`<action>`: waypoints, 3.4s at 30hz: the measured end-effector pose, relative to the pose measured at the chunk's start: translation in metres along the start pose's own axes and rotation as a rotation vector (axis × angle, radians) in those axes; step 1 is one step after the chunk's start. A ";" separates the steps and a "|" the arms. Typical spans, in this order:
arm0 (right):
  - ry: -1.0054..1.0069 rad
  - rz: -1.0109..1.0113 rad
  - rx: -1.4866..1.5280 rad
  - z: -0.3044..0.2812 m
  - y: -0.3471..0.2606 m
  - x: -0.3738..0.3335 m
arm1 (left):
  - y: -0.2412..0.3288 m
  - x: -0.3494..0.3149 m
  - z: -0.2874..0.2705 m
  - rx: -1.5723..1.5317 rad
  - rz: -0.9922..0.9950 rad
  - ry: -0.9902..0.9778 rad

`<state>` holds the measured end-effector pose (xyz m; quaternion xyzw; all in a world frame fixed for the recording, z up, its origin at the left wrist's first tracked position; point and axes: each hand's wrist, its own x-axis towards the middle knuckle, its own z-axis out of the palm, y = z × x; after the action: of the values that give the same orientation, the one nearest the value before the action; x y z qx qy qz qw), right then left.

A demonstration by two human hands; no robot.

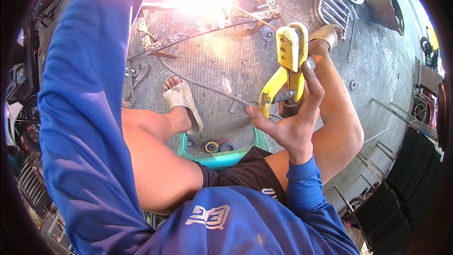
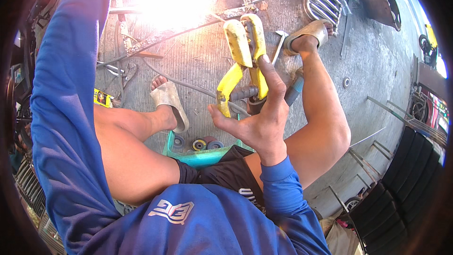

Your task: The person welds a curved metal frame using a handheld welding torch, creating bright sparks. They reposition the frame several times to weld different joints. After welding, they pour water from a plastic bottle onto the hot metal to cool it.

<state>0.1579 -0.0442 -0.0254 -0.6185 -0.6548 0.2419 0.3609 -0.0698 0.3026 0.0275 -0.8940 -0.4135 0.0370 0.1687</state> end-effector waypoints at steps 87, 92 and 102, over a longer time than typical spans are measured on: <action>0.041 -0.037 0.113 0.009 0.023 -0.005 | -0.006 0.004 0.020 0.015 0.031 0.107; 0.002 0.010 0.210 0.011 0.020 -0.003 | -0.017 0.010 0.027 0.070 0.138 0.008; -0.026 -0.018 0.230 0.013 0.020 -0.001 | -0.021 0.010 0.032 0.066 0.104 0.077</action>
<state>0.1603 -0.0411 -0.0489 -0.5641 -0.6328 0.3200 0.4230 -0.0854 0.3311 0.0050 -0.9090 -0.3581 0.0250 0.2117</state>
